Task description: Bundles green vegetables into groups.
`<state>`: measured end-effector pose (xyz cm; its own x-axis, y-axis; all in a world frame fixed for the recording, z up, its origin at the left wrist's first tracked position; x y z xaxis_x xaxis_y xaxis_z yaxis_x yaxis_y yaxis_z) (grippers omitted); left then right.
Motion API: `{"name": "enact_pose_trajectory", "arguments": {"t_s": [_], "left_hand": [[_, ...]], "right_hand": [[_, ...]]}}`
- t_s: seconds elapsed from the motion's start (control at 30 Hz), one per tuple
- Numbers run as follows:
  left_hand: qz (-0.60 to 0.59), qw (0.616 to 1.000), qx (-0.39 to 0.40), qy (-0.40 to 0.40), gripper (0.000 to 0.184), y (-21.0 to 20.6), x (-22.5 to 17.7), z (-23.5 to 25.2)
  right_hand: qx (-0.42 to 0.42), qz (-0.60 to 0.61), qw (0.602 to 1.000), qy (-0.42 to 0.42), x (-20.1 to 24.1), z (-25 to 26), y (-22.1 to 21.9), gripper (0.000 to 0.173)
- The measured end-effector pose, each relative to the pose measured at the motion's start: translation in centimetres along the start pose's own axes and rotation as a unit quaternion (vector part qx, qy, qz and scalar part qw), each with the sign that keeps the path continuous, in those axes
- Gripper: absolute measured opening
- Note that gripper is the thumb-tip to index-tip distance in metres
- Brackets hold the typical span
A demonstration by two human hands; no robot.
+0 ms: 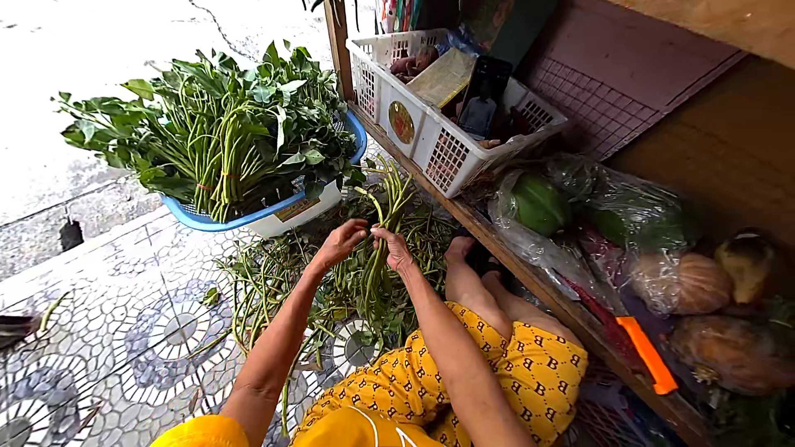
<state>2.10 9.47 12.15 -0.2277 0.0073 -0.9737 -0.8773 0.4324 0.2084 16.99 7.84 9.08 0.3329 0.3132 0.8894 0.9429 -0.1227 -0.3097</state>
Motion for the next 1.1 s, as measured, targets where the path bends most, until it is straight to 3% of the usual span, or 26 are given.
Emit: {"name": "enact_pose_trajectory", "arguments": {"t_s": [0.07, 0.13, 0.3, 0.4, 0.5, 0.57, 0.63, 0.77, 0.9, 1.1], "left_hand": [[0.046, 0.998, 0.037, 0.004, 0.035, -0.8, 2.6, -0.8], [0.048, 0.999, 0.015, -0.016, 0.032, -0.7, 3.2, -1.9], [0.103, 0.985, -0.139, -0.009, 0.027, 2.8, 0.4, -3.6], [0.06, 0.983, -0.176, 0.005, 0.027, 4.5, -1.7, -3.8], [-0.108, 0.976, -0.18, 0.054, 0.027, 4.2, -1.3, -3.8], [-0.237, 0.953, -0.172, 0.081, 0.024, 3.3, -0.4, -3.3], [-0.291, 0.938, -0.151, 0.115, 0.022, 1.8, 0.3, -3.3], [-0.262, 0.95, -0.122, 0.116, 0.027, -1.7, 2.1, -4.4], [-0.304, 0.935, -0.137, 0.12, 0.024, -4.0, 4.1, -4.3], [-0.24, 0.955, -0.12, 0.128, 0.022, -5.1, 5.0, -5.1]], "right_hand": [[0.001, 0.012, 1.0, 0.005, -0.1, 0.2, 0.1, 0.008], [0.001, 0.008, 1.0, 0.006, -0.2, 0.3, 0.0, 0.007], [-0.002, -0.016, 1.0, -0.024, -0.8, 0.2, -0.1, 0.01], [-0.04, -0.034, 0.996, -0.066, -1.0, 0.0, 0.6, 0.012], [-0.07, -0.065, 0.99, -0.108, -1.2, -0.7, 1.1, 0.02], [-0.079, -0.07, 0.987, -0.119, -1.5, -0.5, 1.2, 0.027], [-0.087, -0.055, 0.988, -0.116, -1.8, 0.2, 1.3, 0.029], [-0.094, -0.005, 0.99, -0.108, -1.8, 0.2, 1.1, 0.032], [-0.119, 0.032, 0.987, -0.105, -1.9, 0.3, 1.5, 0.04], [-0.15, 0.115, 0.978, -0.091, -2.2, 0.6, 2.4, 0.024]]}}
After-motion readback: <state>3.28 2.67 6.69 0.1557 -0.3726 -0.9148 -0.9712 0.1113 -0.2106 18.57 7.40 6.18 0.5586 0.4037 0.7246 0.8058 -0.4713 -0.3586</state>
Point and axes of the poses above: each hand's wrist, its own z-axis towards the middle knuckle, its own y-axis out of the back of the hand, x = y × z, the point moved 6 cm from there along z, towards the middle knuckle, and after that the axes turned 10 degrees about -z, right-handed, at the moved point
